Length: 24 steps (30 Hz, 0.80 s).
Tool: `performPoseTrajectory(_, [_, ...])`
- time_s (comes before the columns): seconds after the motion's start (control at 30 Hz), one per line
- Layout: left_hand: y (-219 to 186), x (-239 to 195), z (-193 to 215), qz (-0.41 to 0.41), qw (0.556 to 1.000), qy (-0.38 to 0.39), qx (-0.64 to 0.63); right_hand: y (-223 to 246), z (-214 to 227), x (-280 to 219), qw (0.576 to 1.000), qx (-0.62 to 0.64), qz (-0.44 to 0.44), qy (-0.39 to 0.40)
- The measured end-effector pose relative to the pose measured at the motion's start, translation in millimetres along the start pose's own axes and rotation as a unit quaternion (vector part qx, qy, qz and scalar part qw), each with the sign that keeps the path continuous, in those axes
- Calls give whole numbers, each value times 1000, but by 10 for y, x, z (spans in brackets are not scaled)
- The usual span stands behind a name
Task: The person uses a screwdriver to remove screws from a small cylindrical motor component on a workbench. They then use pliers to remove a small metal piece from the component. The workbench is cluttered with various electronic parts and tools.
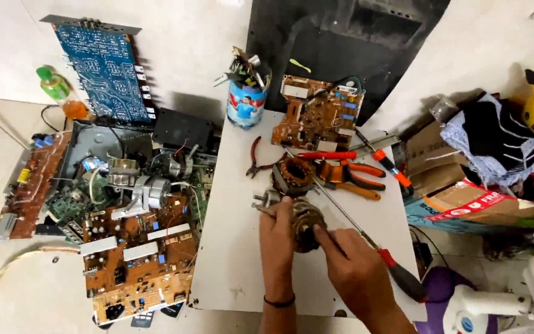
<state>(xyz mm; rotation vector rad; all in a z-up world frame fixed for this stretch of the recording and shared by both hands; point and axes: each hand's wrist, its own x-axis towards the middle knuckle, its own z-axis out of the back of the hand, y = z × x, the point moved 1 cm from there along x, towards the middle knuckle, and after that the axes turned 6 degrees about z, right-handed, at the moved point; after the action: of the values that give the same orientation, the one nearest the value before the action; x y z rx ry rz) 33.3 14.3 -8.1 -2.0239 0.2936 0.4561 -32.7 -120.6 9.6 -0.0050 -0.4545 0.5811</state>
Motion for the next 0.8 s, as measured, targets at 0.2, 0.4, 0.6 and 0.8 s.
performPoseTrajectory(0.2, [-75,-125,-78,109,988,-85,-70,-9,-39,-58,1000,10,2,-9])
performPoseTrajectory(0.4, [3,-135,-109,75,990,-73,-90,50,31,-7,999,30,-26,-6])
performPoseTrajectory(0.6, [-98,-164,-104,35,989,-80,-121,-62,367,201,958,159,-219,-96])
performPoseTrajectory(0.8, [-77,-329,-320,32,985,-99,-136,71,-118,21,996,19,-73,-40])
